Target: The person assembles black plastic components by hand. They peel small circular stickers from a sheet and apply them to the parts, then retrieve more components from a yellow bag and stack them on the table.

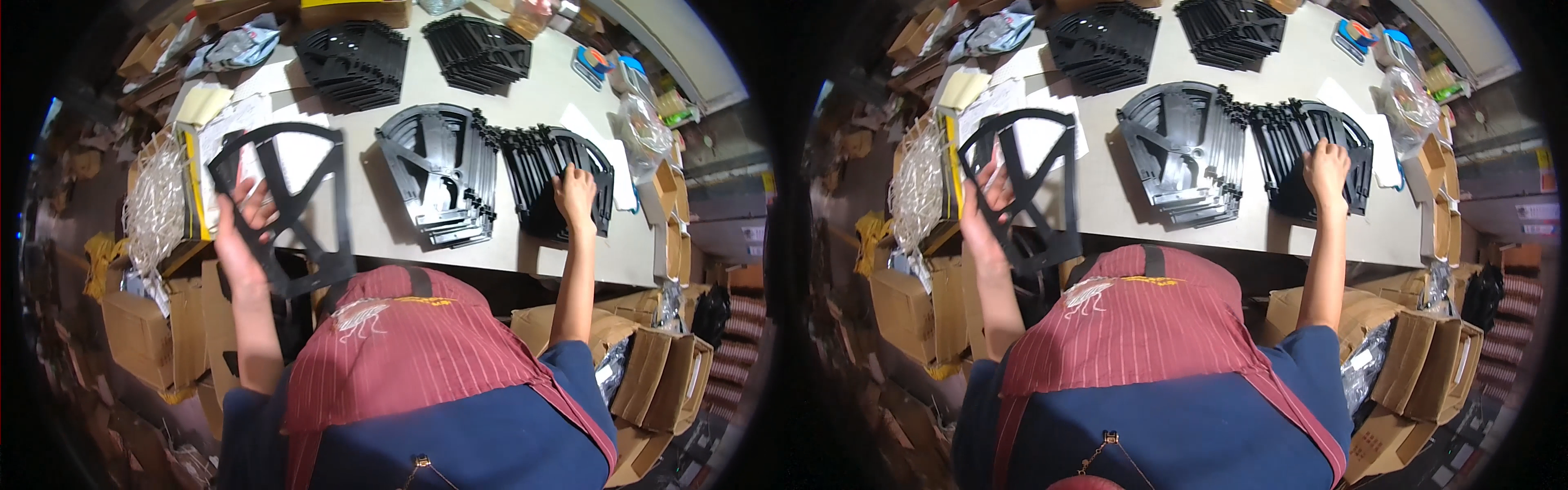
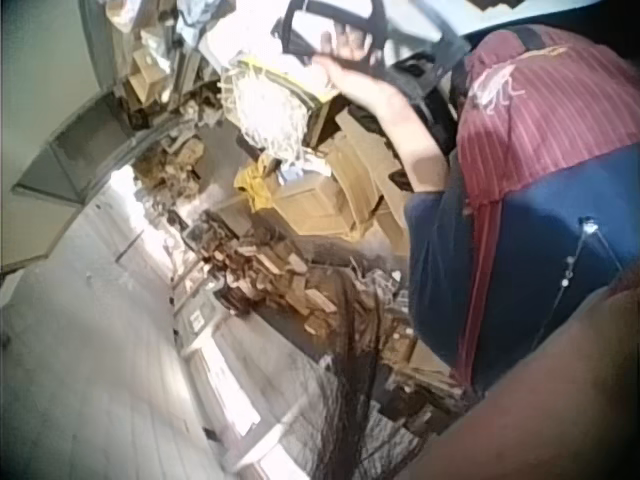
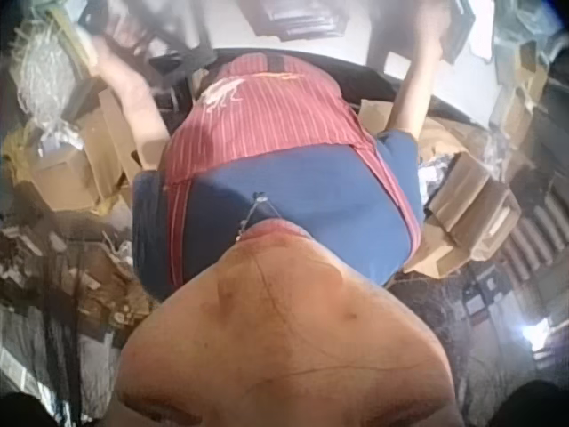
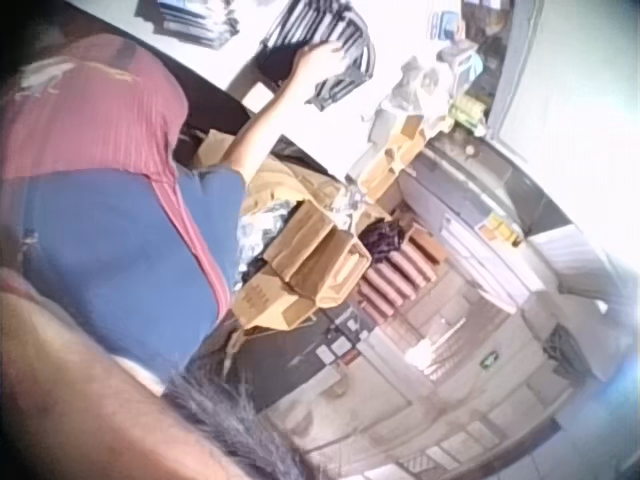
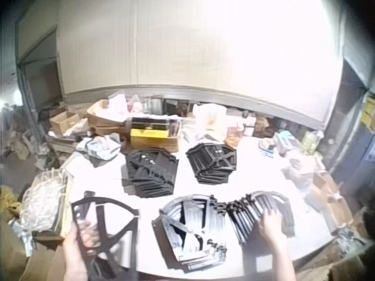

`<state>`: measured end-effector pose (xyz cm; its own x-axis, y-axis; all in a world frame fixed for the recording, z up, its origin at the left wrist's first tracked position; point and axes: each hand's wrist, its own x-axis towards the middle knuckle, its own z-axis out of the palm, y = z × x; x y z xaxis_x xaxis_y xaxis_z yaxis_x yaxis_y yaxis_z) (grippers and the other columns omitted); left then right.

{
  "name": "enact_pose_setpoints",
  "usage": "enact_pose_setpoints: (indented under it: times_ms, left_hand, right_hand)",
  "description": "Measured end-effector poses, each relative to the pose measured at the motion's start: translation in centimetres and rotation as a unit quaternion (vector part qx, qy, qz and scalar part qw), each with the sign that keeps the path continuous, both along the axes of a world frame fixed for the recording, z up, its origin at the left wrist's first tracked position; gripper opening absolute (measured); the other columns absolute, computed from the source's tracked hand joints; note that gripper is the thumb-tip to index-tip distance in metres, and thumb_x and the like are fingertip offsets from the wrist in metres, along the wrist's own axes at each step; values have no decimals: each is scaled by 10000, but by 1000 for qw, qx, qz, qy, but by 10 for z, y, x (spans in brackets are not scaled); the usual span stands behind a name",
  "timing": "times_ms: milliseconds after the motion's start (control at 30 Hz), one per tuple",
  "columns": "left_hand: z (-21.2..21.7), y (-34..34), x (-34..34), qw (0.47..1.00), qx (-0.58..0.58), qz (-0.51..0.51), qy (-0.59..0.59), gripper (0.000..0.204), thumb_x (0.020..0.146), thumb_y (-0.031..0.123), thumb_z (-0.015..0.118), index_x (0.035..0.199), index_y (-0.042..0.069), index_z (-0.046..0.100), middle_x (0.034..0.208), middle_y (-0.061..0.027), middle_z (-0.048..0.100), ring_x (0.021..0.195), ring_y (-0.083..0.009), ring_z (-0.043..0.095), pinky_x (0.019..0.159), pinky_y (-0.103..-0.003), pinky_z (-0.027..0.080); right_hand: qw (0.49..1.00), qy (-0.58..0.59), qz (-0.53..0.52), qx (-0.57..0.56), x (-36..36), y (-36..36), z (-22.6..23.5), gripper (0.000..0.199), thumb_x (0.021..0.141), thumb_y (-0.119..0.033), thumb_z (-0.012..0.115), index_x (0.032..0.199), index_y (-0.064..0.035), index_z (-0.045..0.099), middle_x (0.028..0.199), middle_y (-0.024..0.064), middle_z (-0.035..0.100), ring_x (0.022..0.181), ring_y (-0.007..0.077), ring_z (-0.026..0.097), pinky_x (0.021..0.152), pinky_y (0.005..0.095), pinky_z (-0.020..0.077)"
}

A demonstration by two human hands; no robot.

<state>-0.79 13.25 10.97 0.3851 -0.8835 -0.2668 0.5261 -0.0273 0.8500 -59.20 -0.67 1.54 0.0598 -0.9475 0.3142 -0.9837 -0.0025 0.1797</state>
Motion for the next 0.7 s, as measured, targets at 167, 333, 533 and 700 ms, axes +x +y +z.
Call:
enact_pose_setpoints:
  times_ms: [167,333,533,700]
  left_hand:
    - [19,-39,-55,992,-86,-96,9,540,1100,475,361,1190,-10,583,1262,-175,621,918,-216,693,714,-282,573]
    - [66,-51,-125,960,-131,-195,-152,579,1111,462,329,1199,-47,591,1245,-185,632,1063,-262,687,906,-385,561]
    - [88,-49,-159,911,-256,-263,-188,567,1111,392,378,1422,-74,460,1365,-210,572,1229,-295,625,1042,-384,488]
    - [67,-58,-183,859,-338,-233,-306,384,1006,10,552,1383,-57,534,1344,-194,608,1185,-292,660,960,-372,569]
  right_hand:
    - [901,-402,164,15,140,35,84,472,967,-319,678,1318,-11,607,1213,214,662,1053,347,654,916,446,531]
    - [794,-464,326,220,254,79,161,670,897,-339,776,1422,-18,509,1174,205,688,819,296,715,739,331,565]
    - [455,-808,296,228,243,57,137,529,912,-18,698,1412,27,534,1175,62,682,1035,139,672,941,287,545]
    - [171,-823,384,381,206,35,133,1007,719,-235,717,1579,15,257,1440,188,516,1309,363,546,1097,552,457]
